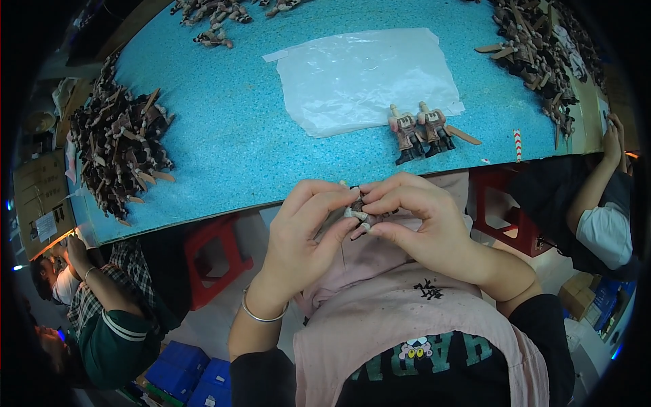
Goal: The person applies adhesive from a bottle onto toy figures and attaches limbs and accessories to the figures by hand.
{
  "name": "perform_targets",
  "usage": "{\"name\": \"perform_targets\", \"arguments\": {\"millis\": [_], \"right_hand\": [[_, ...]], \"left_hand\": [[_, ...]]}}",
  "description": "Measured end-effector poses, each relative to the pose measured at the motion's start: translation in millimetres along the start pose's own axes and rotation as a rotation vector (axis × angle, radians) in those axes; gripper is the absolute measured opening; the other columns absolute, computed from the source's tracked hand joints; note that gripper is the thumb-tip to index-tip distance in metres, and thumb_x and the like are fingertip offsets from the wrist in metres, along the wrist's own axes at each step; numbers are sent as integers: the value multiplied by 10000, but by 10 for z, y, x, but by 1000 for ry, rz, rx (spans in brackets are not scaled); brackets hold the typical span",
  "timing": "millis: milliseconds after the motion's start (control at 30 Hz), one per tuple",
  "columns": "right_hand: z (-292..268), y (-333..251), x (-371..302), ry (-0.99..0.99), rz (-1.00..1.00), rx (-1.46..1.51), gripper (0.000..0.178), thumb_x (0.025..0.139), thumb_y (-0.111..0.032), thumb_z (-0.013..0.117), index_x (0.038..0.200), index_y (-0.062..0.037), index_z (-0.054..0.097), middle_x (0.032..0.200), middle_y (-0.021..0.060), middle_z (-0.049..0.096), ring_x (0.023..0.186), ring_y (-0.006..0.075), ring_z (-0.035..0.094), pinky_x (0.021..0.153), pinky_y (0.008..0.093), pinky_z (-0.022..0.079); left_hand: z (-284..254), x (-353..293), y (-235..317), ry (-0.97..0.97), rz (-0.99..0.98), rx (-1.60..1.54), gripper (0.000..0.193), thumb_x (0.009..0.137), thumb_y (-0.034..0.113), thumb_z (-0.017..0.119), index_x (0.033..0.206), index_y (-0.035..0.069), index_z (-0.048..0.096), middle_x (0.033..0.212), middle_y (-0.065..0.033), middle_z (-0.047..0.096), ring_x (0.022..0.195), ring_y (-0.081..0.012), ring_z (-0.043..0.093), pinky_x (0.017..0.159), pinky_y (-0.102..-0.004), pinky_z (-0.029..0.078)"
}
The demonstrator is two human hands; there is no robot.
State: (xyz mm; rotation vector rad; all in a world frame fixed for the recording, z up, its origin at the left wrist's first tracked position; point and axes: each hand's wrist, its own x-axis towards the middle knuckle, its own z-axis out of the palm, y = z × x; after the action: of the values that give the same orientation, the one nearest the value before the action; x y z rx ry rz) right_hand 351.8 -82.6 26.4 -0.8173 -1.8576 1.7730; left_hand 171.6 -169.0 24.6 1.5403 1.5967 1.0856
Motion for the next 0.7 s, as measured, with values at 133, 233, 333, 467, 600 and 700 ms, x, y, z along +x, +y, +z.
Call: {"name": "perform_targets", "arguments": {"millis": [133, 233, 333, 467, 600, 700], "right_hand": [[5, 39, -11, 12, -30, -27, 198, 740, 16, 699, 934, 2, 658, 1019, 140, 622, 914, 236, 633, 785, 311, 511], [-1, 43, -13, 17, -10, 9, 187, 744, 11, 699, 926, 2, 658, 1034, 140, 620, 922, 241, 633, 791, 314, 509], [-52, 32, 23, -36, -137, -96, 290, 744, 12, 695, 1026, -5, 629, 1077, 129, 605, 960, 228, 622, 816, 299, 495], [6, -46, -72, 203, -115, -28, 330, 802, 0, 665, 1117, -10, 569, 1105, 103, 586, 1008, 193, 601, 849, 283, 478], [-47, -156, -91, -84, 312, 573, 143, 939, -111, 556, 1042, -13, 555, 1036, 61, 591, 945, 104, 573, 811, 267, 470], [-61, -105, -83, -271, 391, 670, 180, 961, -176, 527, 942, -5, 580, 894, 38, 611, 846, 85, 565, 750, 255, 468]], "left_hand": [[60, -27, -42, 57, 6, -51, 254, 762, -36, 684, 1011, 3, 653, 971, -119, 605, 912, -233, 624, 792, -311, 511], [80, -27, -38, 80, 0, -69, 240, 763, -42, 684, 997, -2, 653, 960, -119, 606, 904, -220, 623, 793, -310, 515], [111, -99, -137, 141, -6, -127, 237, 775, -41, 680, 1007, -17, 639, 980, -126, 591, 891, -207, 614, 787, -306, 518], [127, -223, -44, 326, -52, -546, 245, 817, -42, 653, 1054, -47, 595, 1068, -135, 530, 906, -188, 588, 779, -287, 516], [142, -308, 19, 317, -17, -480, 253, 821, -46, 647, 1066, -50, 583, 1100, -132, 501, 960, -185, 563, 801, -274, 500], [141, -366, 47, 278, -70, -449, 244, 827, -5, 656, 1056, -46, 585, 1122, -137, 497, 970, -193, 559, 830, -297, 487]]}}
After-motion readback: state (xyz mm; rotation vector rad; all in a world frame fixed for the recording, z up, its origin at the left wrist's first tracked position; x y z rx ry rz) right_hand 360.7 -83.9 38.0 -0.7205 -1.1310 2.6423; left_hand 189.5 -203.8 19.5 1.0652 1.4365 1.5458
